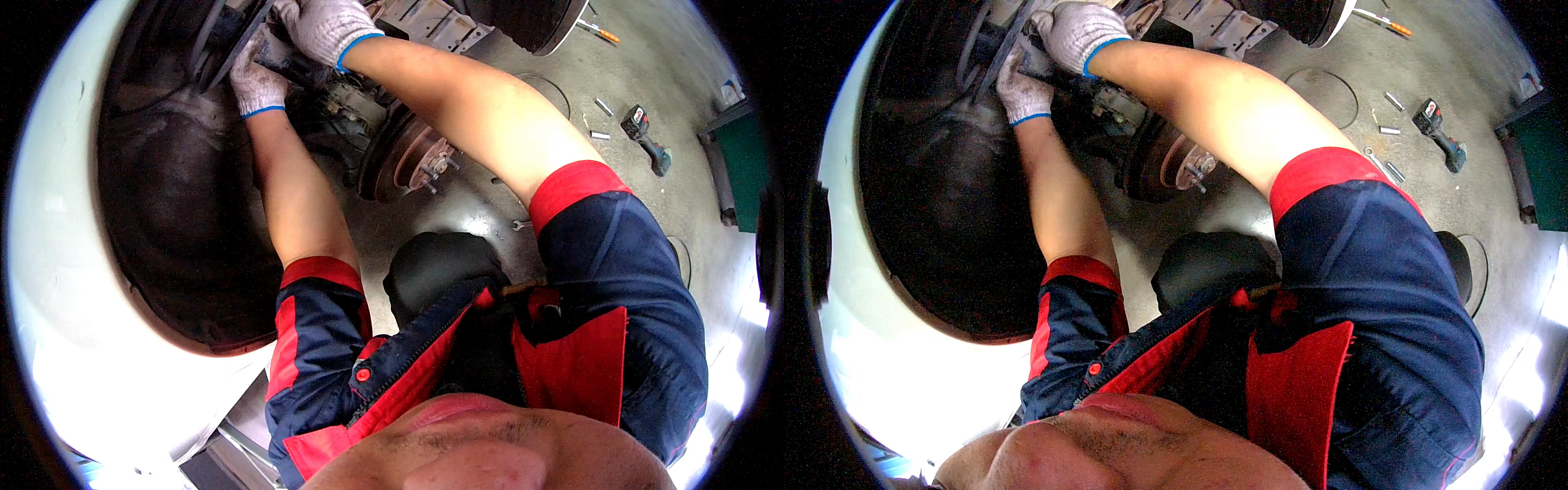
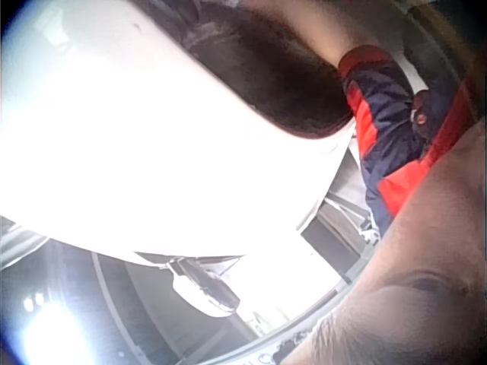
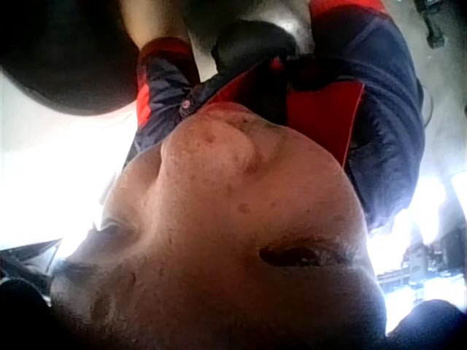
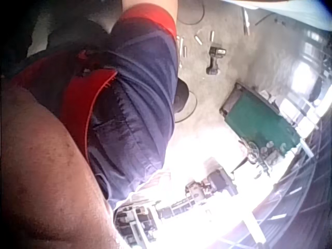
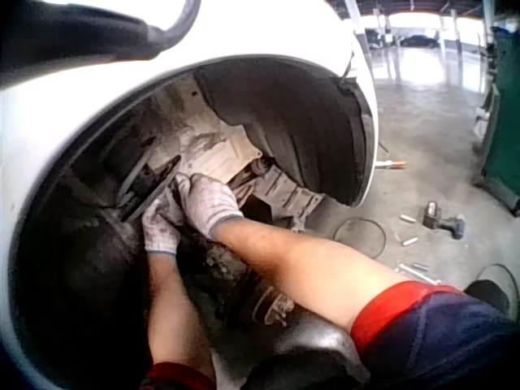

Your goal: The person works on a car's wheel assembly, using a wrench to tighten bolts on the brake caliper and rotor. They also use a hammer to tap a component into place and handle various tools on the floor.

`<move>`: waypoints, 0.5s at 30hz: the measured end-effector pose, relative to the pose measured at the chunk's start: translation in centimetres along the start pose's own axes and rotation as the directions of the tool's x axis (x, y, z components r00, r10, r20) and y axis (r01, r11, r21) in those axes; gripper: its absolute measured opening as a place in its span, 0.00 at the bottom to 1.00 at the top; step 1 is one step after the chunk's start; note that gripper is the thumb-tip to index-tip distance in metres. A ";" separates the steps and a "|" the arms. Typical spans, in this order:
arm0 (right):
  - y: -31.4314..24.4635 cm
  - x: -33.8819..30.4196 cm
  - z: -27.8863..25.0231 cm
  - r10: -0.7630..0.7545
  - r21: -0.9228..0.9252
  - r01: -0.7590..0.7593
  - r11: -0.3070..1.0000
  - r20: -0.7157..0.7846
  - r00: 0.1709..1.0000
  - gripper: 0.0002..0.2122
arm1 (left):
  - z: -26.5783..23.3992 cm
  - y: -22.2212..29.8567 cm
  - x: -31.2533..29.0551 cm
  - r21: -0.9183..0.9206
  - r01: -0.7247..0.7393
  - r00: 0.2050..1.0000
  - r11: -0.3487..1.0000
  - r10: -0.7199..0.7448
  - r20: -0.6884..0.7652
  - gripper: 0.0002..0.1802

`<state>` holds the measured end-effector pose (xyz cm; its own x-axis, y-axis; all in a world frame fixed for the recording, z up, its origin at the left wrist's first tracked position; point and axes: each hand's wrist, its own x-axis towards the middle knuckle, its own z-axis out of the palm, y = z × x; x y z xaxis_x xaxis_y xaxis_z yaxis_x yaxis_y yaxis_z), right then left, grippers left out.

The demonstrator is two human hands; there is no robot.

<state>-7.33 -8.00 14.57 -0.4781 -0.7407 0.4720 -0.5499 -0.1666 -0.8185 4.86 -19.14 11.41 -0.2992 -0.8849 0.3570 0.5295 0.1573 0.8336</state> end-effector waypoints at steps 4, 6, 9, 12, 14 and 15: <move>1.2 2.0 0.7 0.067 0.027 -0.068 0.997 0.029 0.997 0.30 | 0.1 -0.4 0.7 -0.009 0.040 0.999 0.999 -0.039 0.036 0.29; 1.4 2.6 0.9 0.044 0.017 -0.045 0.999 0.031 0.999 0.31 | -0.6 -0.6 1.5 -0.005 0.038 0.997 0.999 -0.038 0.066 0.29; 1.6 2.0 0.5 0.015 -0.013 -0.014 1.000 0.082 0.997 0.30 | -0.3 -1.0 1.0 -0.033 0.076 0.997 0.997 -0.076 0.012 0.28; 0.4 0.3 0.1 0.038 -0.038 -0.034 0.999 0.099 0.994 0.28 | -1.8 -0.9 1.4 -0.041 0.061 0.998 0.997 -0.060 0.025 0.27; 0.8 0.3 -0.5 -0.106 -0.089 0.110 0.990 0.055 0.993 0.22 | -1.6 -1.2 1.7 -0.059 0.081 0.997 0.995 -0.081 0.007 0.27; 0.8 0.3 -0.3 -0.105 -0.091 0.110 0.990 0.055 0.993 0.22 | -1.6 -1.4 1.8 -0.061 0.082 0.997 0.995 -0.081 0.008 0.27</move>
<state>-8.12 -8.13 14.14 -0.3792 -0.7536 0.5369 -0.6595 -0.1869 -0.7281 4.87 -21.63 10.23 -0.3474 -0.8914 0.2911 0.5508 0.0572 0.8326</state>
